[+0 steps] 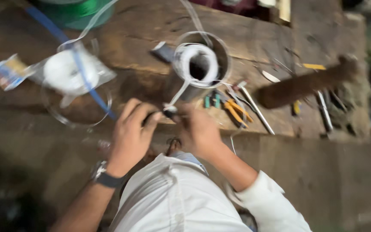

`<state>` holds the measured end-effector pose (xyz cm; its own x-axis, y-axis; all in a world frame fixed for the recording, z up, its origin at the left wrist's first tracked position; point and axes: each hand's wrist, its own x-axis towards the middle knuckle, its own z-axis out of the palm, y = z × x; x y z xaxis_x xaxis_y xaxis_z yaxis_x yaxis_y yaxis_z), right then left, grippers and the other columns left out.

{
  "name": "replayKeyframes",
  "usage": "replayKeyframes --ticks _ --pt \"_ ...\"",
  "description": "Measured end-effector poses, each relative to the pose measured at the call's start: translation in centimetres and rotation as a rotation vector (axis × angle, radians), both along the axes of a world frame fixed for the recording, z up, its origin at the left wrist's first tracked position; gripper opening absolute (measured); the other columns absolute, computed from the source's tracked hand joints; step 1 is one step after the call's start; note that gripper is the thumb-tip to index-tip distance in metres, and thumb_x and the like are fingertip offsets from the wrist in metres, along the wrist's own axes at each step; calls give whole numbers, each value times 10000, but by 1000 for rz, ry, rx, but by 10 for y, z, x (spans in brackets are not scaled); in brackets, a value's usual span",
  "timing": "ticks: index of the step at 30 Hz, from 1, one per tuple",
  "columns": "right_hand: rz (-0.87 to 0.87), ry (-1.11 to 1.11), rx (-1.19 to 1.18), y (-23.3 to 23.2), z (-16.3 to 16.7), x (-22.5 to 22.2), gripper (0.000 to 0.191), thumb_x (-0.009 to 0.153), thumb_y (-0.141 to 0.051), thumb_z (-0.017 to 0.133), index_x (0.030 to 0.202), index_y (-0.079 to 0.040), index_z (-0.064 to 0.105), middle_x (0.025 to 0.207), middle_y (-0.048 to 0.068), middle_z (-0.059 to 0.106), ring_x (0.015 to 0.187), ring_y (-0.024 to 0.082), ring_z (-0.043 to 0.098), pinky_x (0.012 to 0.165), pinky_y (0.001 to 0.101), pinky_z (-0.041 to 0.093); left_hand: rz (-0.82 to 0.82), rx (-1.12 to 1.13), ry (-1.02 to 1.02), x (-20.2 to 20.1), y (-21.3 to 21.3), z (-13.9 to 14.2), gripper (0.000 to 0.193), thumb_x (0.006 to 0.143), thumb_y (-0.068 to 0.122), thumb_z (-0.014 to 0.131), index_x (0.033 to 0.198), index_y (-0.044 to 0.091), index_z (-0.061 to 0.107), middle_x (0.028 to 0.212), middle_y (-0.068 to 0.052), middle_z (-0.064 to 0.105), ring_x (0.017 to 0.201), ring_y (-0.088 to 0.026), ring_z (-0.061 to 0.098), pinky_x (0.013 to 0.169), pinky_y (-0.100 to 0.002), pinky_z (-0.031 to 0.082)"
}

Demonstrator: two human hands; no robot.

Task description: The person works at a wooden workbench handling a metal can holding coiled white wire, manipulating small electrical components and wire ends by hand, then uses pliers to strip and cut wire insulation at the bench edge.

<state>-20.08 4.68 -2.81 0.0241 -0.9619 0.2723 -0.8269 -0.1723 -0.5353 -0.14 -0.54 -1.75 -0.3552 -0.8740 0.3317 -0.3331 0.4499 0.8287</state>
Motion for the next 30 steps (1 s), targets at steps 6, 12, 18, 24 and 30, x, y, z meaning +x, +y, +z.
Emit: replayKeyframes --ticks 6,12,18,24,30 --pt "137 -1217 321 -4 4 -12 220 1055 -61 595 1230 -80 463 1066 100 577 742 140 565 643 284 482 78 46 -30 6 6 6 220 877 210 734 974 13 715 878 -137 567 776 -310 595 675 -403 468" --pt "153 -878 52 -3 -7 -2 204 1014 28 592 1168 -46 481 1293 121 594 860 130 565 687 254 490 231 118 29 -20 12 0 289 962 282 728 843 22 685 842 -110 588 758 -288 608 676 -398 464" --pt "230 -379 133 -1 -5 -16 217 1005 -27 638 1164 -39 490 973 118 650 729 146 651 669 260 518 253 -102 -30 -30 27 -8 220 999 187 704 1024 -16 623 1041 -163 553 896 -334 593 732 -430 467" --pt "262 -1239 391 -9 10 -48 214 1020 1 611 1133 -55 438 990 126 583 642 153 524 554 271 421 303 -73 -39 -30 33 5 190 908 189 775 1048 62 766 848 -122 550 763 -292 582 685 -399 473" --pt "357 -1111 157 -12 7 -42 173 1050 -22 594 1143 -48 451 1359 180 610 824 132 564 696 283 491 366 57 15 -49 32 6 325 933 308 760 823 10 691 783 -102 582 690 -281 585 626 -398 447"
